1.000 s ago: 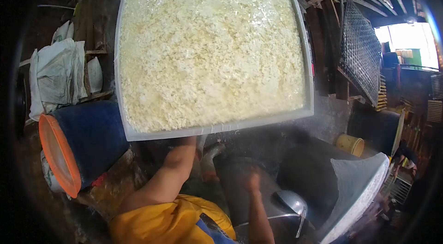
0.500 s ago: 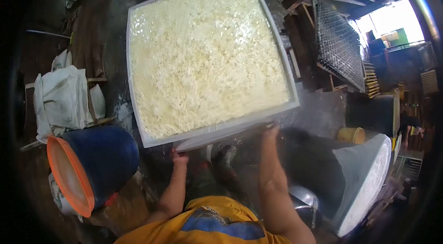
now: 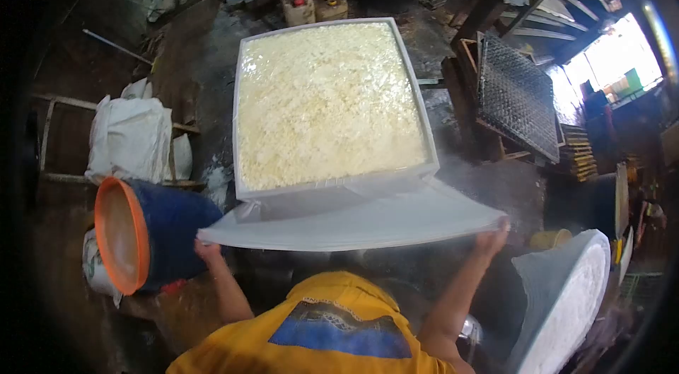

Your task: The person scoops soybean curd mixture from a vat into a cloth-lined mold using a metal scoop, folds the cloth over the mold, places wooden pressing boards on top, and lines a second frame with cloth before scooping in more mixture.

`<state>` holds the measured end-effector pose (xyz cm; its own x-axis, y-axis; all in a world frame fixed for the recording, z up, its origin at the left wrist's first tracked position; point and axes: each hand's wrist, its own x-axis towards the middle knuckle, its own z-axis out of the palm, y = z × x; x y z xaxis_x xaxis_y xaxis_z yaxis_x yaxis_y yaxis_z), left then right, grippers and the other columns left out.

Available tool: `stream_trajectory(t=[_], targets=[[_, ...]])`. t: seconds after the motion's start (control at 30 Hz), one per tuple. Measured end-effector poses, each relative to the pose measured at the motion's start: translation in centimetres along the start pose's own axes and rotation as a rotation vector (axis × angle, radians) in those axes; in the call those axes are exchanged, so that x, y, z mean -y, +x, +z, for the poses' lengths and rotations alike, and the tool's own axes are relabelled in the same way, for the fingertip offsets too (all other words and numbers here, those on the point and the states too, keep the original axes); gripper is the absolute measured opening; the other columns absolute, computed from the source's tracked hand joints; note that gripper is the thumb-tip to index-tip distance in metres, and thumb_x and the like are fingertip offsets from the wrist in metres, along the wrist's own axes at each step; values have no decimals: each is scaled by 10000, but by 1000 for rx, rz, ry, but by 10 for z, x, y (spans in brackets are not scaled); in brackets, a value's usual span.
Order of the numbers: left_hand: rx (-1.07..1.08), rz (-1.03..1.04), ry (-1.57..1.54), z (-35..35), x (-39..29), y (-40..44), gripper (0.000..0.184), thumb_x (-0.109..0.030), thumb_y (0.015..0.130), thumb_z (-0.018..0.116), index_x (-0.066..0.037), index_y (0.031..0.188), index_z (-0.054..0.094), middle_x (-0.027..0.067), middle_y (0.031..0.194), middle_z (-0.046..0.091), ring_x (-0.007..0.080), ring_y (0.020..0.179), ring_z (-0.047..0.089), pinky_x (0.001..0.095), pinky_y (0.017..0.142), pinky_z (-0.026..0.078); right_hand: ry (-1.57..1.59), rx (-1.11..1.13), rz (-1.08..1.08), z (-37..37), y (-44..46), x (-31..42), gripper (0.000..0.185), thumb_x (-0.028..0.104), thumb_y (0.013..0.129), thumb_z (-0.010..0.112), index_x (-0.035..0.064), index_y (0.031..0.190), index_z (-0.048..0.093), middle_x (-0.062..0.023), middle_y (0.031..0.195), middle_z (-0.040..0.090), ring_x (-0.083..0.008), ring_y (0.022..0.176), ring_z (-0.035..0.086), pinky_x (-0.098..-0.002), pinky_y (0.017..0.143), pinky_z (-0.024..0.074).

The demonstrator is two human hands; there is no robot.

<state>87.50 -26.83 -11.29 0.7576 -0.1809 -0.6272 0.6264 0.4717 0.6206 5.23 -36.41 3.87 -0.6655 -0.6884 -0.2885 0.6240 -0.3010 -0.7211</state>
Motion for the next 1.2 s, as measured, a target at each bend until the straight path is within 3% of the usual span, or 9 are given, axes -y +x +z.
stream_trajectory(t=[0.17,0.23,0.33,0.43,0.5,0.57,0.77,0.93,1.2], targets=[[384,289,129,63,-139,-73,378,-316,939,525,-9,1156,563,127,1155,605,277,1069,578,461,945,457,-266,236,-285,69,-3,91,226,274,919,610,56,976,599,-81,951,638,-232,933,603,-392,861,493],[307,427,190,112,-181,-135,391,-324,944,524,-21,1189,551,117,1153,610,258,1047,593,430,926,474,-471,61,-338,120,-17,126,257,275,933,591,37,1031,590,-95,991,632,-234,954,604,-379,849,497],[439,566,234,178,-218,-207,415,-318,946,517,-22,1237,523,121,1200,582,265,1102,561,426,963,450,-641,102,-590,187,-23,160,371,316,969,513,1,1164,537,-133,1125,590,-244,1050,572,-389,937,444],[643,605,202,241,-231,-264,384,-243,935,494,-16,1244,520,137,1257,546,285,1186,500,446,1041,381,-424,364,-475,222,12,179,532,348,945,497,9,1348,421,-158,1309,496,-281,1242,445,-412,1071,314],[1105,409,185,271,-259,-228,383,-210,919,483,-27,1256,493,126,1288,511,302,1202,483,497,1062,339,-511,660,-450,245,52,181,556,239,891,546,5,1369,384,-154,1345,449,-284,1260,431,-421,1073,321],[1129,592,397,316,-247,-220,386,-144,911,489,-42,1279,435,106,1311,467,298,1205,482,518,1021,386,-799,775,-593,298,39,155,561,86,838,615,-8,1343,388,-138,1317,453,-273,1240,455,-393,1040,380],[922,655,650,429,-132,-143,518,-50,830,663,-106,1281,414,73,1261,463,239,1174,505,425,814,527,-1036,535,-453,371,136,39,689,245,764,795,19,1282,400,-156,1280,494,-280,1152,537,-396,907,487],[285,929,1073,487,-2,-40,826,-231,571,889,-27,1226,429,146,1261,486,282,1195,495,379,959,451,-1263,426,-457,388,222,-82,805,349,720,822,-9,1275,361,-163,1276,465,-277,1040,539,-405,716,495],[-68,578,1161,517,125,-19,881,-337,582,859,-6,1245,382,242,1244,495,367,1142,519,425,1002,436,-1554,172,-344,393,310,-195,851,403,717,790,-30,1321,376,-182,1235,518,-319,1054,578,-442,627,572]])
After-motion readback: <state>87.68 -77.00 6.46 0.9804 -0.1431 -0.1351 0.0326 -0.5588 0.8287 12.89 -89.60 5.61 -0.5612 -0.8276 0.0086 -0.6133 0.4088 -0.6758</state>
